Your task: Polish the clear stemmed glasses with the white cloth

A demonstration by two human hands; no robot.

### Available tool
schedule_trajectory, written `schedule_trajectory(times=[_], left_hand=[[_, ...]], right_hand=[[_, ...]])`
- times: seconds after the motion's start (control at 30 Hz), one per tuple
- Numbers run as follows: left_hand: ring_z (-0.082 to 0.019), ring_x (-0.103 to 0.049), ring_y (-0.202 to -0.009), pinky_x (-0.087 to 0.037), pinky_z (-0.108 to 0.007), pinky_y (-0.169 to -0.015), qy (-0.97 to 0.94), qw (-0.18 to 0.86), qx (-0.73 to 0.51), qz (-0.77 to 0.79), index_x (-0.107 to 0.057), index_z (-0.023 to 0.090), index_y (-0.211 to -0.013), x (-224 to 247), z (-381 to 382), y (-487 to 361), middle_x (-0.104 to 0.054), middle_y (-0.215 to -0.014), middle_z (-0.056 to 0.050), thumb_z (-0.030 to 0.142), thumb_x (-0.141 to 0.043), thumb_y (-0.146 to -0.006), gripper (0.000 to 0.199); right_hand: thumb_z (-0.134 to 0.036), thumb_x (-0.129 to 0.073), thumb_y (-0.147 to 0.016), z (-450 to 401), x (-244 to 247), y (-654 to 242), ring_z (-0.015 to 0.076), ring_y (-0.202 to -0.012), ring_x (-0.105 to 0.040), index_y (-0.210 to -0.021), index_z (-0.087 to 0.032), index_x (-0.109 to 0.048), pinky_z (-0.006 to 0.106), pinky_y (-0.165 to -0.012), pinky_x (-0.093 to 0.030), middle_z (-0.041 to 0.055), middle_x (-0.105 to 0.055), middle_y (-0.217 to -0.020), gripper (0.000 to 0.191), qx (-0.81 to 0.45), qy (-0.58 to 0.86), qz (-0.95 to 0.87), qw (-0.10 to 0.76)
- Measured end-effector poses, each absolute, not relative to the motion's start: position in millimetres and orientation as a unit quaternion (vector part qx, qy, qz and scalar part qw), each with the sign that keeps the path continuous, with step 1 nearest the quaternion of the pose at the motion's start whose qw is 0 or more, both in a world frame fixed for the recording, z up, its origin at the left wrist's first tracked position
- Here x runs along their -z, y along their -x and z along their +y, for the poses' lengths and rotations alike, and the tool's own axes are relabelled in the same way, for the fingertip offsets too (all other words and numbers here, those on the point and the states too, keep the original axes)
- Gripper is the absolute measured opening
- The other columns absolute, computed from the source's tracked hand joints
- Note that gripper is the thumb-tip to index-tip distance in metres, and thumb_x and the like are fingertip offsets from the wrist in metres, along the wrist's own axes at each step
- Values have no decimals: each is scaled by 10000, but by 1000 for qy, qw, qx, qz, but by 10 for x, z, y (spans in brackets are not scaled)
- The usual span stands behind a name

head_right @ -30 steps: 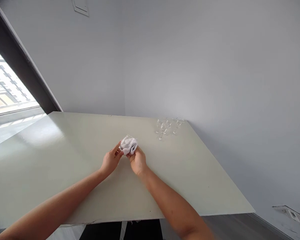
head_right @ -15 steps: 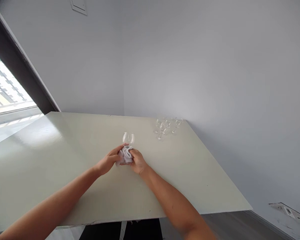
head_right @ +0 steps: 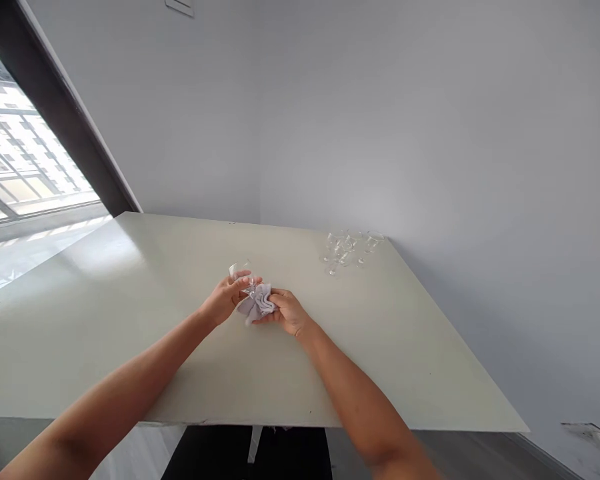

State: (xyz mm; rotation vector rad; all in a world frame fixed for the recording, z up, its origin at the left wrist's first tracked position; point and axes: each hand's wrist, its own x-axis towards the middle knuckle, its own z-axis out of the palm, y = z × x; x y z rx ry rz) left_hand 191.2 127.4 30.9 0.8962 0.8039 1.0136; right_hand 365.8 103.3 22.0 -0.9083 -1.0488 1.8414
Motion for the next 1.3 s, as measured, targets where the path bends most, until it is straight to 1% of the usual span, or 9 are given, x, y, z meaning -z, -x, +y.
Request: schedule_trajectory(times=[0.13, 0.23, 0.3, 0.47, 0.63, 0.87, 1.07, 1.2, 1.3], left_hand=[[-205, -621, -934, -489, -327, -822, -299, 727, -487, 381, -537, 135, -881, -239, 1380, -1851, -639, -960, -98, 323, -653, -730, 267], [-172, -639, -805, -517, -284, -718, -219, 756, -467, 404, -547, 140, -813, -207, 1406, -1843, -638, -807, -64, 324, -618, -755, 205], [-163, -629, -714, -519, -280, -634, -218, 788, -431, 382, -559, 139, -802, -205, 1373, -1875, -625, -742, -54, 378, -572, -781, 241], [-140, -622, -759, -525, -258, -698, -240, 772, -497, 315, -561, 140, -810, -253, 1272, -1991, -633, -818, -63, 347, -542, -811, 207], [-189, -590, -1009, -465, -336, -901, -268, 685, -608, 300, -501, 175, -850, -340, 1308, -1954, -611, -999, -65, 331, -619, -756, 217], [-193, -614, -957, -430, -371, -880, -421, 513, -677, 320, -358, 282, -1088, -447, 1251, -1886, -549, -1080, -29, 327, -673, -702, 501], [-233, -482, -1141, -369, -390, -941, -585, 439, -583, 354, -372, 246, -1159, -318, 1057, -2047, -551, -1120, -88, 367, -660, -708, 549], [-258, -415, -1194, -310, -413, -989, -693, 371, -522, 330, -466, 231, -1121, -264, 944, -2121, -503, -1191, -112, 413, -648, -710, 485], [-260, -411, -1198, -291, -440, -998, -735, 346, -488, 318, -268, 260, -1308, -240, 936, -2124, -497, -1219, -120, 453, -657, -688, 757]], right_hand=[[-253, -533, -729, 1015, -224, -3727, 167, -691, -557, -797, -190, -633, 324, -667, -474, 16, -601, -725, 137, -489, 466, -533, 510], [-275, -593, -738, 923, -284, -3708, 220, -983, -514, -962, -260, -649, 375, -851, -414, 41, -584, -1063, 231, -347, 390, -717, 461], [-292, -607, -747, 868, -304, -3668, 221, -1007, -492, -1041, -306, -630, 382, -862, -403, 45, -523, -1170, 295, -317, 349, -779, 415], [-392, -580, -779, 893, -204, -3593, 165, -794, -512, -1108, -287, -566, 287, -687, -432, 35, -560, -961, 346, -419, 389, -664, 482], [-554, -505, -775, 983, -25, -3563, 114, -551, -416, -853, -206, -596, 238, -512, -351, -18, -518, -658, 368, -486, 454, -605, 439], [-489, -493, -824, 923, -223, -3722, 267, -952, -411, -784, -259, -674, 418, -789, -302, 54, -531, -1218, 295, -51, 511, -787, 341], [-489, -464, -839, 885, -266, -3649, 249, -834, -472, -1054, -247, -621, 389, -762, -300, 108, -596, -882, 359, -56, 519, -781, 342], [-384, -470, -843, 862, -166, -3545, 210, -705, -524, -831, -225, -665, 323, -656, -311, 84, -601, -757, 252, -92, 532, -789, 296], [-309, -488, -819, 917, -213, -3630, 192, -724, -550, -791, -245, -657, 281, -608, -317, 50, -636, -796, 183, -93, 529, -790, 295]])
